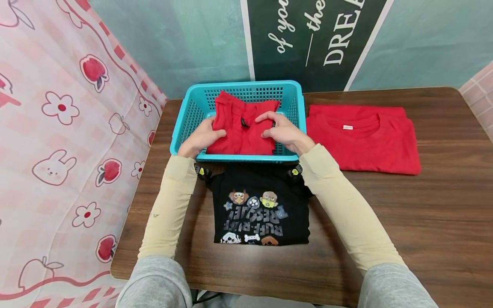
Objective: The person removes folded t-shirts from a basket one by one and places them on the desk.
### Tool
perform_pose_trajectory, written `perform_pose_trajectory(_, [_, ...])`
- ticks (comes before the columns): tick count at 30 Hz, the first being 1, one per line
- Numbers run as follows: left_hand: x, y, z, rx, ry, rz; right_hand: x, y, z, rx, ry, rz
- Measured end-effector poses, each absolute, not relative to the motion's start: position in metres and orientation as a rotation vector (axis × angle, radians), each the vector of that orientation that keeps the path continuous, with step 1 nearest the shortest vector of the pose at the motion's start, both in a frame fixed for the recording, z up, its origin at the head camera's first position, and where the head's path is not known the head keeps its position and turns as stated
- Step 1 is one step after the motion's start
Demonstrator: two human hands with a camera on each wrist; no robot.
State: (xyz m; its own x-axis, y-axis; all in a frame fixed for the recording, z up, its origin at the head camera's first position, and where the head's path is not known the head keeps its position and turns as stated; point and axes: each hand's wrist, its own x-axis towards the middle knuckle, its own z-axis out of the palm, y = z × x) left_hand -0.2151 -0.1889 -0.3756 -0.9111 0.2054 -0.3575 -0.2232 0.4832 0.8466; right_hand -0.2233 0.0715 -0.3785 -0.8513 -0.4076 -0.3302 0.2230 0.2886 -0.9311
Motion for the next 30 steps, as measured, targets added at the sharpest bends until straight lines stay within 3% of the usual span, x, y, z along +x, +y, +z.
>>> perform_pose_trajectory(18, [-0.2117,-0.1905,-0.3739,-0.007,2.219,1.783,-0.2241,0.0761,-0.3714,-0.010,1.851,-1.926])
perform_pose_trajectory(30, [-0.2073,-0.1922,-0.3694,-0.114,2.107,1.948,-0.2168,0.0802,-0.3688,-0.099,1.821,-2.019])
